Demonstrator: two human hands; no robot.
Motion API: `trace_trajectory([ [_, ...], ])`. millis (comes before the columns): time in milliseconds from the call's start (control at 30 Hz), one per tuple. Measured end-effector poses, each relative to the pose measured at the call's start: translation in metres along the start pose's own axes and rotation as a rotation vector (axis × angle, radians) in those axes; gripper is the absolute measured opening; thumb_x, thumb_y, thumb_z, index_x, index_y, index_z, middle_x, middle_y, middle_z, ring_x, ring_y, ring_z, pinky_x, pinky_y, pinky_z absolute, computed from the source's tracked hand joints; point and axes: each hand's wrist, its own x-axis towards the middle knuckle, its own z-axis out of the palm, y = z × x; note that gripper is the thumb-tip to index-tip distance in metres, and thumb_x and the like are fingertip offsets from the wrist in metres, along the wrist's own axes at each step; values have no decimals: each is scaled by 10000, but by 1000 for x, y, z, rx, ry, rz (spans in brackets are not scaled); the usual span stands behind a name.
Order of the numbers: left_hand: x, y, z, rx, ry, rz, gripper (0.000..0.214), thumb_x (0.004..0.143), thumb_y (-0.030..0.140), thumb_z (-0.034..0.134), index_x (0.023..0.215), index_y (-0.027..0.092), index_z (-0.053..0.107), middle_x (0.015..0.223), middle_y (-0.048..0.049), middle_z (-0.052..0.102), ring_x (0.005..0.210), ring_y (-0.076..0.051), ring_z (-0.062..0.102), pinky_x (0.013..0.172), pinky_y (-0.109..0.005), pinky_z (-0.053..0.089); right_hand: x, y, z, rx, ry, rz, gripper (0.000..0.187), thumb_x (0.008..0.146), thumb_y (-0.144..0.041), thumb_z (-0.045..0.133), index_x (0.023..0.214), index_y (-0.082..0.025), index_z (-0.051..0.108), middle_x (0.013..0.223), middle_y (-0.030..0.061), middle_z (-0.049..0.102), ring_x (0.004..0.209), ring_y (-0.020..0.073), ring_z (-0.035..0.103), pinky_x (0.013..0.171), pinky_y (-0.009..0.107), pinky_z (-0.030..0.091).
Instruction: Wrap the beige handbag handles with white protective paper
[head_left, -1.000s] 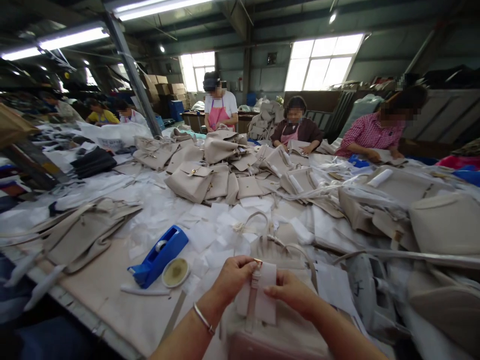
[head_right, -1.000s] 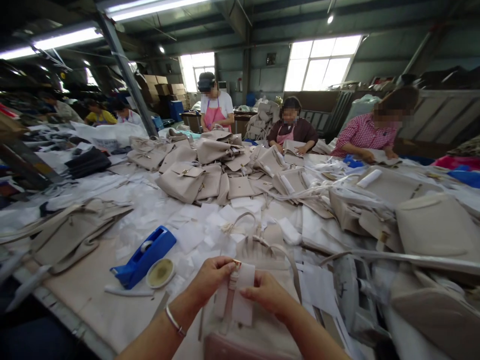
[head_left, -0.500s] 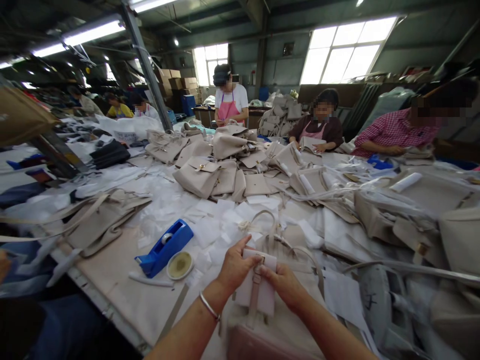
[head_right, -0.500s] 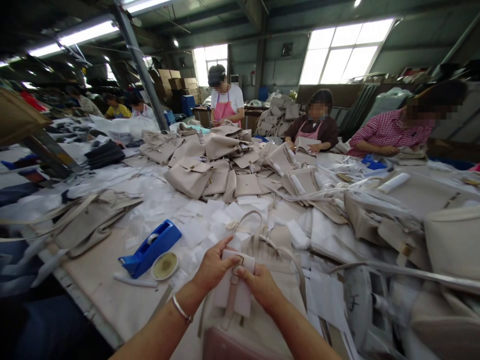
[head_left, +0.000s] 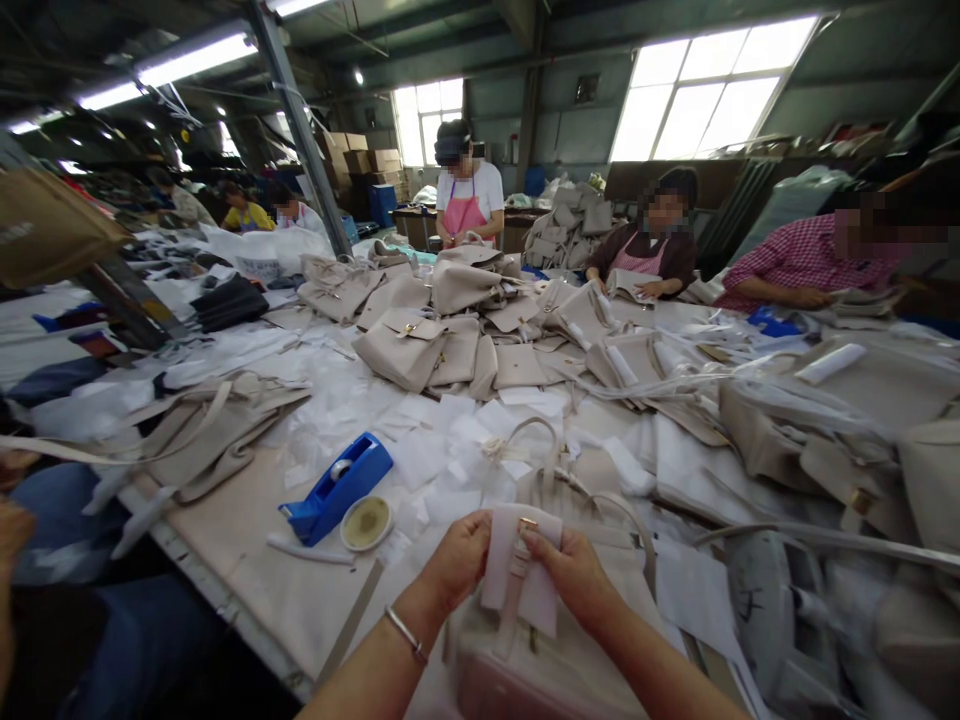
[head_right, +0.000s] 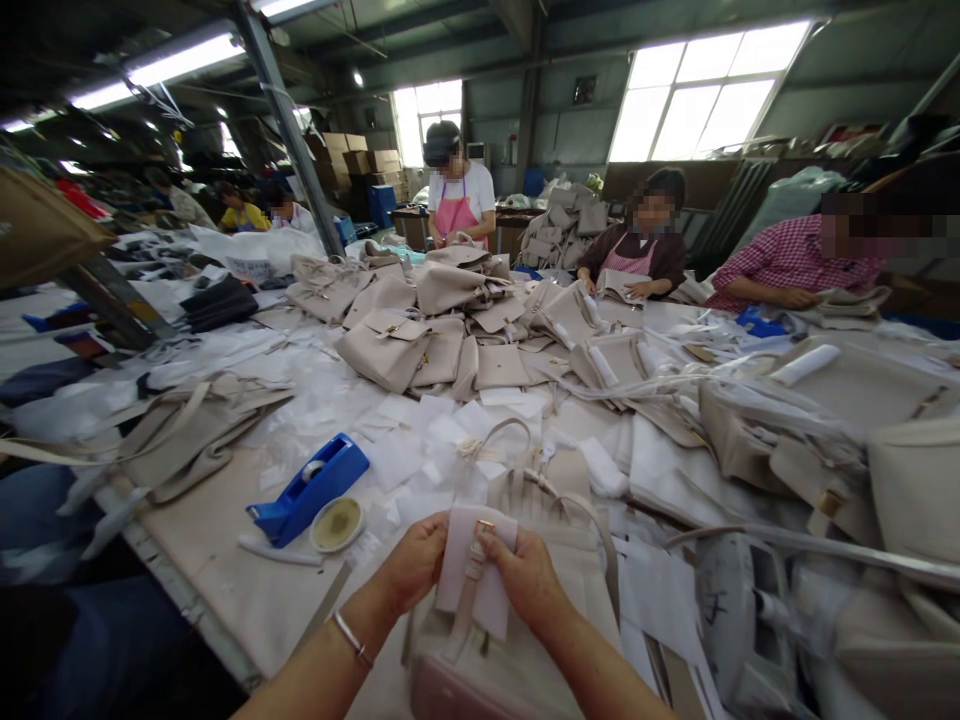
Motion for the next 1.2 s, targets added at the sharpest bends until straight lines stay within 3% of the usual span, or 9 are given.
trace_trajectory([
  [200, -13, -9, 1, 121, -94, -18, 579, 824, 615, 618, 1116, 121, 697, 917, -120, 732, 774, -218, 669, 766, -357, 524, -13, 21, 12, -360, 180, -62, 526, 837, -621, 544, 787, -130, 725, 767, 90, 737, 750, 280, 647, 660, 335, 455],
  [300, -20, -7, 5, 230, -104, 55, 545, 886, 588, 541, 1163, 141, 684, 1045, -129, 721, 938, -250, 661, 943, -418, 489, -18, 23, 15, -415, 234, -60, 553, 850, -644, 502, 790, -135, 711, 747, 97, 731, 737, 282, 648, 647, 332, 447],
  [400, -27, -4, 15, 405, -103, 170, 502, 947, 543, 444, 1200, 173, 668, 1183, -105, 684, 1118, -244, 595, 1094, -395, 379, -19, 23, 17, -435, 263, -49, 549, 867, -633, 474, 804, -135, 699, 751, 105, 727, 741, 282, 649, 648, 334, 457],
  [567, -26, -12, 25, 591, 6, 214, 459, 946, 533, 446, 1130, 182, 679, 1064, -94, 702, 1007, -241, 609, 943, -353, 453, -21, 25, 23, -507, 238, -142, 375, 917, -455, 438, 894, -158, 667, 879, 124, 714, 835, 272, 650, 763, 359, 491],
  [733, -17, -19, 23, 455, 82, 118, 484, 877, 598, 533, 919, 148, 704, 839, -61, 692, 811, -206, 587, 732, -292, 462, -33, 12, 18, -700, 117, -273, 259, 895, -316, 459, 1011, -158, 627, 964, 136, 666, 910, 270, 626, 846, 397, 497],
  [867, -17, -16, 24, 187, 25, 58, 516, 843, 599, 589, 985, 114, 694, 840, -59, 691, 733, -167, 576, 683, -269, 445, -35, -14, -13, -758, -102, -422, 238, 935, -328, 474, 1041, -178, 625, 952, 103, 648, 836, 219, 605, 792, 362, 510],
  [1000, -19, -11, 31, 158, -36, 76, 513, 853, 566, 599, 1069, 108, 678, 861, -65, 688, 740, -159, 580, 685, -261, 433, -19, -38, -42, -879, -153, -685, 429, 905, -213, 507, 1333, -208, 529, 1329, 163, 532, 1095, 249, 578, 953, 418, 485],
  [1100, -19, -7, 34, 335, -37, 96, 459, 882, 554, 554, 966, 124, 690, 799, -41, 666, 701, -151, 556, 652, -255, 413, -5, -50, -45, -943, -281, -790, 257, 889, -198, 552, 1096, -249, 696, 1343, 116, 547, 1210, 265, 527, 1018, 440, 447],
  [1200, -19, -6, 34, 631, 16, 173, 429, 927, 523, 476, 847, 155, 681, 715, -31, 640, 688, -166, 547, 666, -275, 417, 3, -56, -38, -845, -368, -722, 123, 855, -182, 608, 868, -213, 727, 1292, 102, 589, 1159, 240, 565, 1003, 410, 459],
])
